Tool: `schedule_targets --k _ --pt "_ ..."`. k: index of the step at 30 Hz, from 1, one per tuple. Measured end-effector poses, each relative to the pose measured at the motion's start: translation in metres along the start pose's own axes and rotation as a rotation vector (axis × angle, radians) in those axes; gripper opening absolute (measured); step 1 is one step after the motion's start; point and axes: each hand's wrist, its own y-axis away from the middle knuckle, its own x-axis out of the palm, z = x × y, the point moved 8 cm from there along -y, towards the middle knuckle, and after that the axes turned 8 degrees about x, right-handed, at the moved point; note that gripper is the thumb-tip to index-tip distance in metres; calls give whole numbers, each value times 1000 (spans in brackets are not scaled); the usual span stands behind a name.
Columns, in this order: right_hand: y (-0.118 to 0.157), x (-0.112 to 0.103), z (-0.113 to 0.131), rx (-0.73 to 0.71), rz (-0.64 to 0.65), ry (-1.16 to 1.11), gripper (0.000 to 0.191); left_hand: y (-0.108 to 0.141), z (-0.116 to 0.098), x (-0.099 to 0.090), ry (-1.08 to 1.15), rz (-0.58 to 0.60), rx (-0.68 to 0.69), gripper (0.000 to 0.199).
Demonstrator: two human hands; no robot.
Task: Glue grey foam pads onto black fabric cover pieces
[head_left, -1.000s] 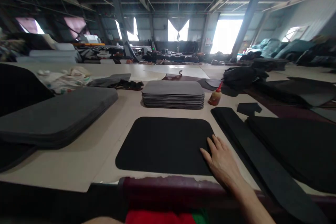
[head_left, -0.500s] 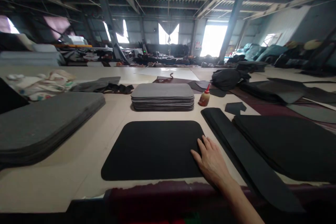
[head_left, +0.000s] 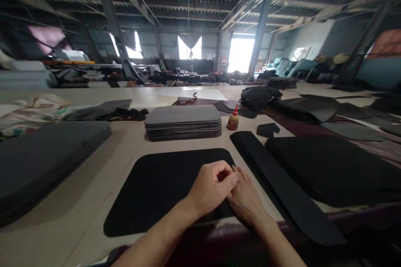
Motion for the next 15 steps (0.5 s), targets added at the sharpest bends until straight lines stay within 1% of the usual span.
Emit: schedule_targets --k 3,5,7,8,10,12,14,15 --pt "-1 -2 -1 40 -30 21 51 -13 30 6 -280 66 62 25" --pt "-2 0 -2 74 -7 53 53 -12 57 9 -445 116 40 25" --pt "-2 2 -2 95 24 73 55 -5 82 11 -510 140 0 23" --pt "-3 4 -2 98 37 75 56 -2 91 12 -519 146 -9 22" --pt "-2 6 -2 108 55 73 57 3 102 14 -536 167 -6 22" --pt "-2 4 -4 105 69 60 56 6 105 15 -538 181 1 22" --pt "-4 -4 -6 79 81 16 55 6 106 16 -531 191 3 21" --pt "-7 -11 -7 56 78 -16 55 5 106 16 -527 196 1 21"
